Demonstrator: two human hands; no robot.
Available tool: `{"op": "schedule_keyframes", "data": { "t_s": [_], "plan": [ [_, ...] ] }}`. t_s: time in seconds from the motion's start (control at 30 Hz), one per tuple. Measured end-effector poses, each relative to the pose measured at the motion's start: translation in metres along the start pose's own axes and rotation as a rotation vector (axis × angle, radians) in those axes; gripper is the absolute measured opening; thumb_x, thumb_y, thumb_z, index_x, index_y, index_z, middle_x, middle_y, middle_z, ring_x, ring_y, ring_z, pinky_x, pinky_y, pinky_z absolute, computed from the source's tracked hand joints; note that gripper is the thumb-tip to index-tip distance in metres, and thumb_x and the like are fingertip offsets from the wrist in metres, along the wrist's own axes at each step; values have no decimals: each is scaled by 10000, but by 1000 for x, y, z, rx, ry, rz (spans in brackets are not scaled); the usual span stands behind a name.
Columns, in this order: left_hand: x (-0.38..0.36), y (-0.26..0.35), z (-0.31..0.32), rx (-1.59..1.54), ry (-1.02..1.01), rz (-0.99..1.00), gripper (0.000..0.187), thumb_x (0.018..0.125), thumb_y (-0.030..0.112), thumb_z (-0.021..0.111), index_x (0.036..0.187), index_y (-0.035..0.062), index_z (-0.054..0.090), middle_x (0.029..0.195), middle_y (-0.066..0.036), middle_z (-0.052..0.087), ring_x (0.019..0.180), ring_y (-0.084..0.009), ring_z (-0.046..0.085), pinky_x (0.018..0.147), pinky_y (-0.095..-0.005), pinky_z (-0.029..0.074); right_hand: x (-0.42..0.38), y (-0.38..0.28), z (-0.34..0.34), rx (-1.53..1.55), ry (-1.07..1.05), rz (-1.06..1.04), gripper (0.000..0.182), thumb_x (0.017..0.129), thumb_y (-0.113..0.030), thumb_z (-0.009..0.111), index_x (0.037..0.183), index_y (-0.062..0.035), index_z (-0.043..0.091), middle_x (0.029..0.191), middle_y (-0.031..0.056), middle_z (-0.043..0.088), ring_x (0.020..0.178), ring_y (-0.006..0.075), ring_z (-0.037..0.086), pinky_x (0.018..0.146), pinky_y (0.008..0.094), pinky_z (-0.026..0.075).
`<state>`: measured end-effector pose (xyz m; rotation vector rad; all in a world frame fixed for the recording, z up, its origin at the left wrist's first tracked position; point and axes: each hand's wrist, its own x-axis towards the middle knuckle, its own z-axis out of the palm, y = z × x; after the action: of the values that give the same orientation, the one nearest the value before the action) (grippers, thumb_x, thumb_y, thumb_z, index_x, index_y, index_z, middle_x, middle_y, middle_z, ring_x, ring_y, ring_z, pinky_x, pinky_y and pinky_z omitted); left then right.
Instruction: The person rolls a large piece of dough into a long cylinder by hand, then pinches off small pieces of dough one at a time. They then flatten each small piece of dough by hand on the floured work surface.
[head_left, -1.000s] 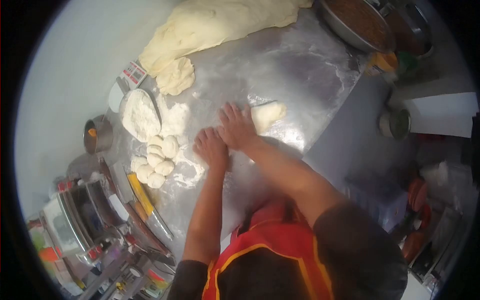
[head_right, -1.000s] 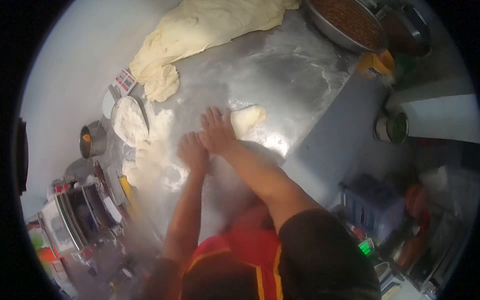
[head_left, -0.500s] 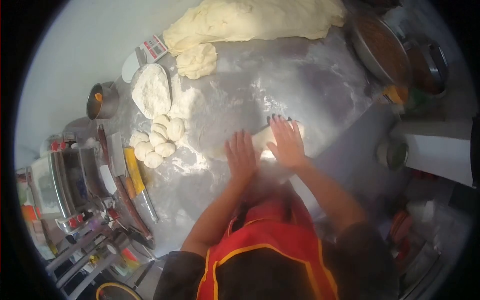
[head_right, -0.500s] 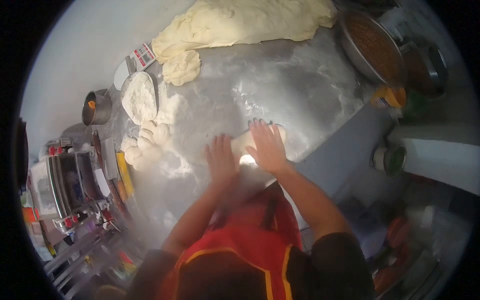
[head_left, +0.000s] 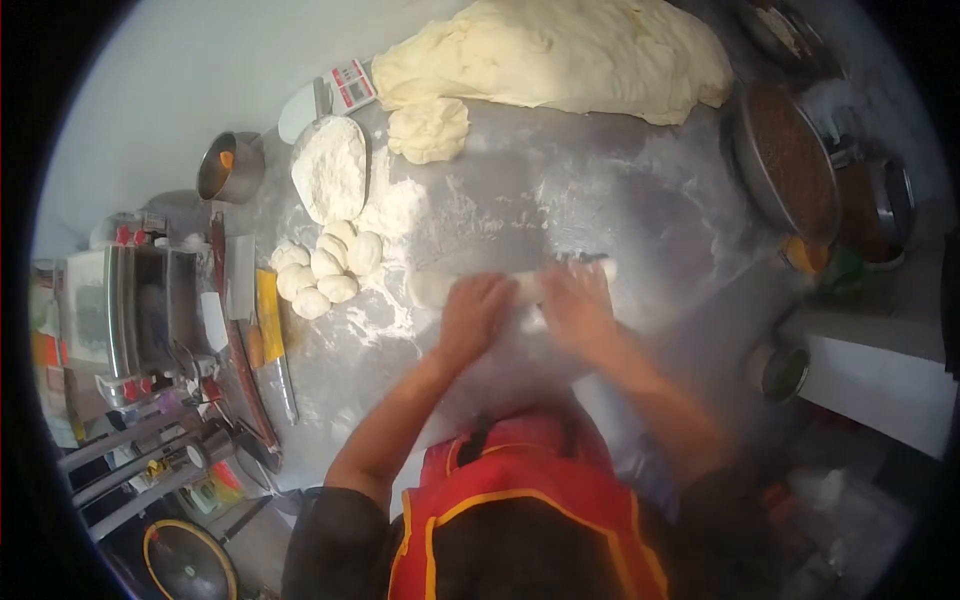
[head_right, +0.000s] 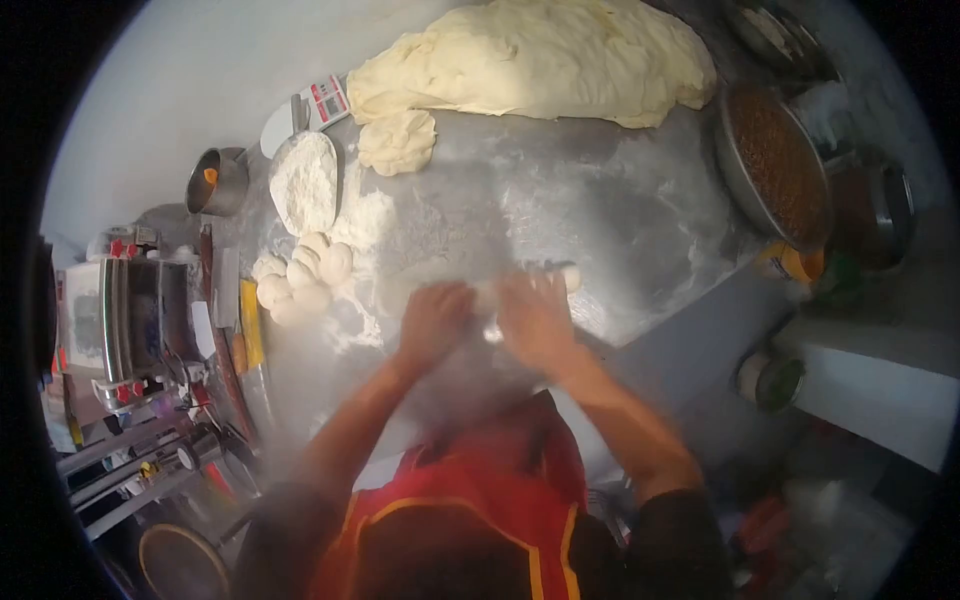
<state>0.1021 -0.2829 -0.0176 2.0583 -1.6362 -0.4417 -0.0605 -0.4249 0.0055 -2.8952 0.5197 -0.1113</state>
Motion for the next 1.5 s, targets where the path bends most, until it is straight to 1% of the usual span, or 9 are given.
{"op": "schedule_keyframes", "data": {
  "t_s": [0.17, 0.53, 0.63, 0.87, 1.17, 1.27, 1.37, 1.43, 1.5],
  "plan": [
    [-32, 35, 49, 176, 129, -135, 508, 881, 203, 530, 1358, 47, 453, 1382, -162, 485, 1308, -328, 421, 1058, -522, 306, -24, -49, 26, 86, 6, 104, 525, 891, -308, 519, 1333, -29, 470, 1375, 229, 436, 1343, 410, 331, 1081, 641, 197],
    [88, -18, 19, 375, 382, -357, 487, 924, 300, 490, 1349, 61, 475, 1436, -170, 423, 1389, -329, 312, 1103, -591, 210, 108, 8, 42, -72, 216, 170, 527, 945, -357, 455, 1400, -95, 420, 1431, 173, 416, 1389, 366, 266, 1059, 687, 170],
    [35, -23, 0, 365, 226, -369, 481, 929, 331, 500, 1348, 96, 487, 1419, -161, 439, 1368, -329, 334, 1109, -588, 198, 61, -13, 28, 52, -127, -13, 515, 933, -330, 490, 1394, -109, 428, 1410, 172, 432, 1364, 377, 296, 1034, 708, 178],
    [-92, 8, 24, 319, 189, -332, 517, 926, 343, 524, 1383, 112, 453, 1362, -162, 472, 1293, -345, 405, 1102, -554, 241, -5, -63, 22, 130, -31, -68, 587, 875, -277, 566, 1392, -40, 419, 1396, 196, 440, 1318, 397, 362, 1086, 638, 175],
    [23, -71, -23, 350, 424, -492, 500, 946, 351, 470, 1360, 71, 467, 1449, -177, 399, 1369, -337, 336, 1111, -543, 232, 159, -38, 57, 68, 43, 84, 642, 935, -449, 472, 1414, -29, 387, 1473, 187, 358, 1386, 408, 255, 1107, 629, 139],
    [39, -87, -38, 421, 567, -336, 470, 953, 355, 456, 1318, 63, 502, 1398, -171, 463, 1325, -331, 397, 1111, -517, 250, 172, -41, 58, 30, 112, 234, 613, 943, -444, 468, 1401, -41, 413, 1444, 169, 401, 1357, 428, 281, 1098, 622, 164],
    [12, -72, -41, -72, 165, -293, 437, 940, 323, 475, 1285, 61, 526, 1337, -157, 526, 1270, -328, 453, 1108, -488, 273, 128, -47, 40, -31, -128, 112, 572, 931, -406, 495, 1383, -58, 447, 1382, 152, 457, 1277, 429, 367, 1085, 615, 199],
    [-18, -41, -45, -6, 16, -280, 426, 921, 279, 490, 1274, 43, 530, 1289, -163, 560, 1229, -350, 480, 1106, -469, 286, 69, -54, 39, -111, -21, -62, 564, 902, -365, 540, 1372, -62, 464, 1331, 152, 487, 1227, 397, 421, 1085, 612, 203],
    [-46, -26, 8, -5, 7, -335, 447, 906, 254, 495, 1286, 20, 516, 1333, -181, 524, 1277, -356, 440, 1114, -480, 272, 27, -62, 11, 79, -290, -11, 572, 880, -323, 573, 1373, -60, 455, 1365, 155, 469, 1267, 373, 413, 1089, 604, 205]
  ]
}}
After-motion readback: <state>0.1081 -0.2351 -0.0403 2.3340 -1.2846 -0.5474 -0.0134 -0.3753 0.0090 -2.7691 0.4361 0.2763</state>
